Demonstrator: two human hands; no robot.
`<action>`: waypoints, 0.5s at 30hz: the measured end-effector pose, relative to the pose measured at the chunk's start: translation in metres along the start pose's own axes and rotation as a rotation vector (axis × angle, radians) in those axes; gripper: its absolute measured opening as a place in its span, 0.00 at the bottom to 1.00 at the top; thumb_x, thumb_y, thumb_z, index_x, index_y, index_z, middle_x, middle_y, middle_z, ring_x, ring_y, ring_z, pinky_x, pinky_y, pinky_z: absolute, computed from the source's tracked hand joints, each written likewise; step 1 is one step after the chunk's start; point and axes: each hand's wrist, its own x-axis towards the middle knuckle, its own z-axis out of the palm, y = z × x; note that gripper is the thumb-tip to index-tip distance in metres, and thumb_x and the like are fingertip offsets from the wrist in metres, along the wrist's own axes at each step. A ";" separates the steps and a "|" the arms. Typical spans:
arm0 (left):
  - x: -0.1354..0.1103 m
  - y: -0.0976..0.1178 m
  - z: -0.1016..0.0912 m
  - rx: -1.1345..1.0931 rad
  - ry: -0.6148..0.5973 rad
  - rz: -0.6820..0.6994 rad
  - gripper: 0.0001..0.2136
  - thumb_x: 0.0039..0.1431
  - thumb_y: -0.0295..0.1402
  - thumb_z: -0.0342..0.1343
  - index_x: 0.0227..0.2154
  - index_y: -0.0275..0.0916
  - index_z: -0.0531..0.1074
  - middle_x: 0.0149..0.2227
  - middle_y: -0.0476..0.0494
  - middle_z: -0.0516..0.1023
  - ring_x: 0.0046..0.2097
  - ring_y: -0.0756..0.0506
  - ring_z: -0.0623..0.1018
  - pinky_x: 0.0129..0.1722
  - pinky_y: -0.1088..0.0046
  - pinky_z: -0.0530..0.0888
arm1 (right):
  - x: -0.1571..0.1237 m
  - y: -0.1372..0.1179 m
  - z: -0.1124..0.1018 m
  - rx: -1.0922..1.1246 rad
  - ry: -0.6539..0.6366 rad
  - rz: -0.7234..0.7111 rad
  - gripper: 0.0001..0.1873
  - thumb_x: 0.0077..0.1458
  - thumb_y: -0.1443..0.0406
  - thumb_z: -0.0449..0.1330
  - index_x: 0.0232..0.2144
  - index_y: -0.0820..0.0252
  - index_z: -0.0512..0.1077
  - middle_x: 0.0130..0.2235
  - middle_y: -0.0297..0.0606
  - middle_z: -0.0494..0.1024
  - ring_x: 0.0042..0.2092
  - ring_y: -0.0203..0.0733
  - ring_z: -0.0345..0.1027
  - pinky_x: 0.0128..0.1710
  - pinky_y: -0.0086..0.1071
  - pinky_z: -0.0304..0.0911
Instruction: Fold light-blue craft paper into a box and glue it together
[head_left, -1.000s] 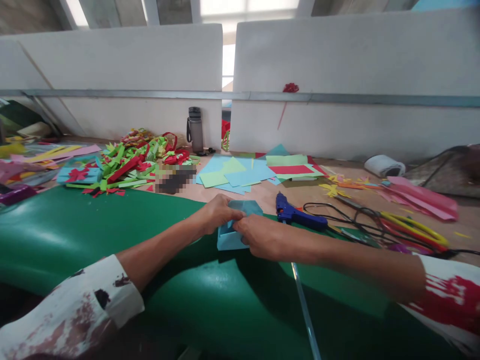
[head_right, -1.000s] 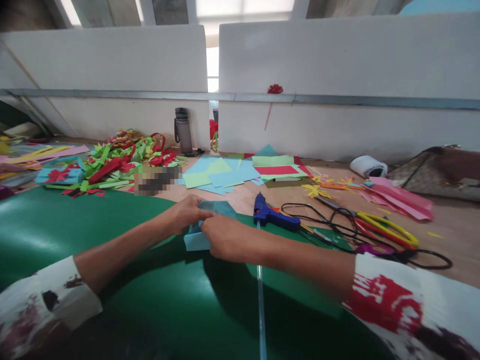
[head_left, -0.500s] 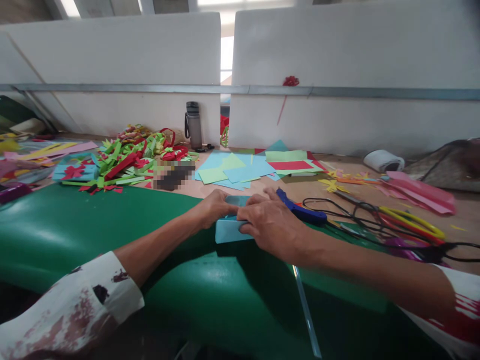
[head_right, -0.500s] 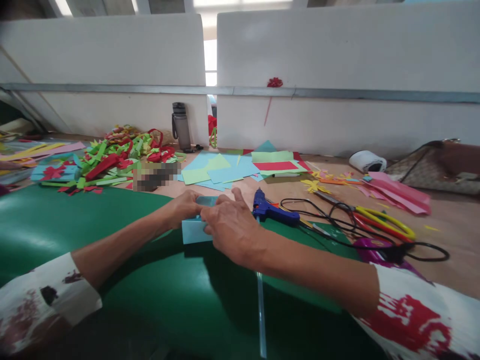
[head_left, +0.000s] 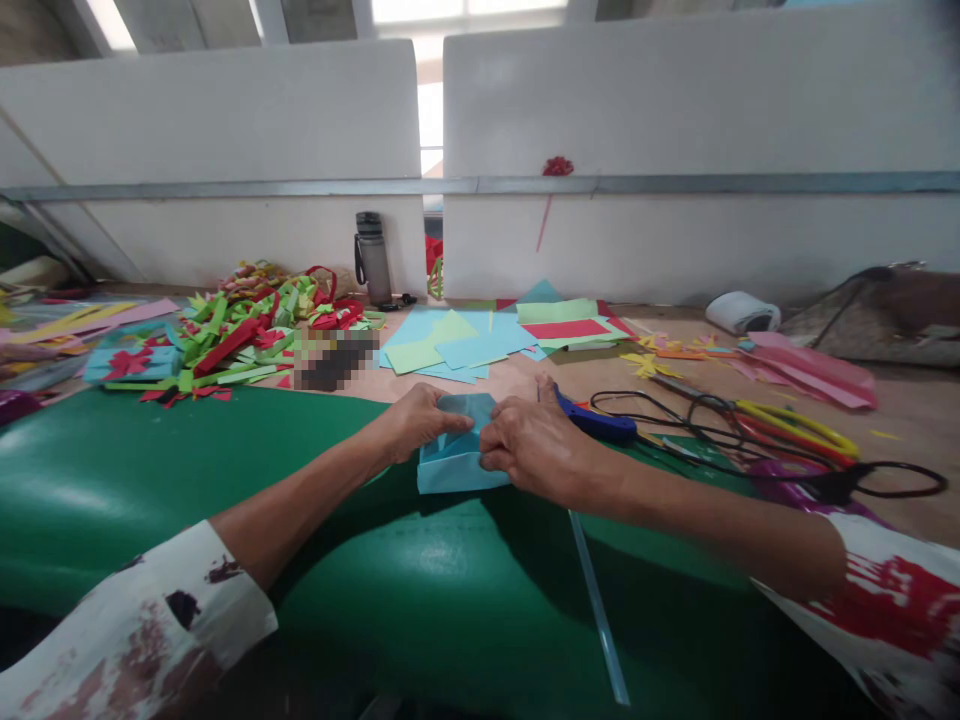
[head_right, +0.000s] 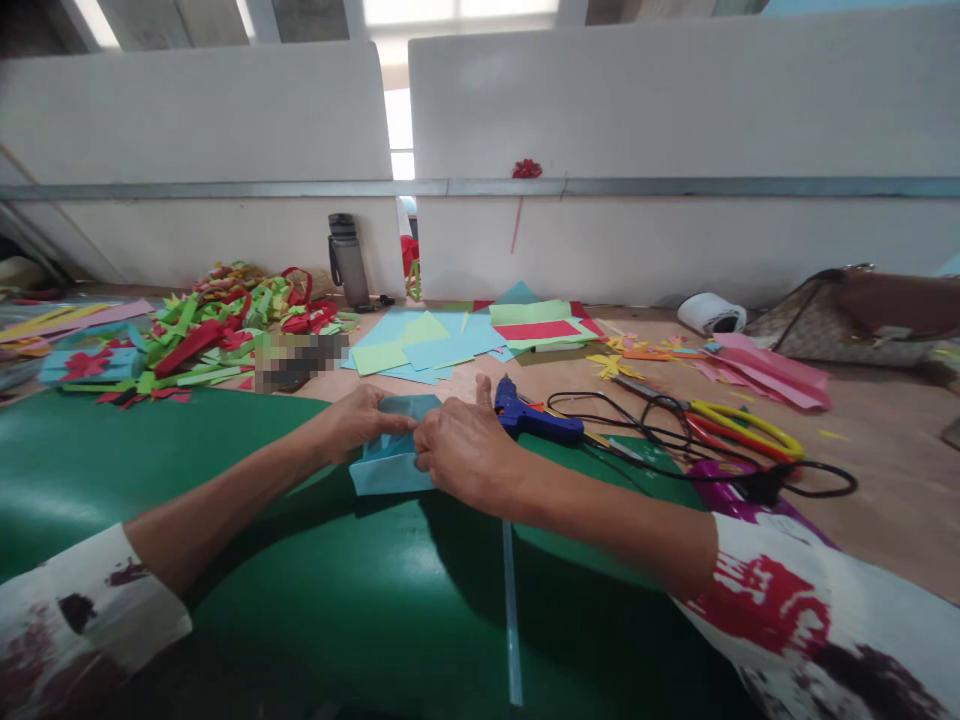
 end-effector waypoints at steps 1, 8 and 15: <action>0.000 0.000 0.000 -0.004 0.004 -0.002 0.07 0.37 0.31 0.60 0.19 0.34 0.69 0.17 0.52 0.69 0.19 0.53 0.65 0.20 0.77 0.60 | 0.000 -0.001 -0.001 -0.026 -0.015 0.011 0.12 0.50 0.71 0.56 0.17 0.63 0.69 0.23 0.31 0.70 0.33 0.38 0.65 0.49 0.52 0.41; -0.005 0.005 0.005 -0.026 0.016 0.004 0.07 0.37 0.30 0.61 0.17 0.34 0.69 0.17 0.52 0.69 0.20 0.53 0.66 0.21 0.77 0.61 | 0.005 -0.004 -0.001 -0.140 -0.034 0.028 0.12 0.50 0.71 0.57 0.17 0.61 0.72 0.23 0.34 0.73 0.36 0.42 0.65 0.50 0.53 0.41; -0.008 0.005 0.007 -0.067 -0.017 0.012 0.07 0.37 0.32 0.61 0.20 0.33 0.71 0.18 0.51 0.70 0.20 0.52 0.67 0.21 0.76 0.63 | 0.006 0.002 0.020 -0.166 0.120 0.026 0.13 0.54 0.65 0.56 0.21 0.59 0.75 0.25 0.37 0.77 0.44 0.47 0.64 0.52 0.60 0.28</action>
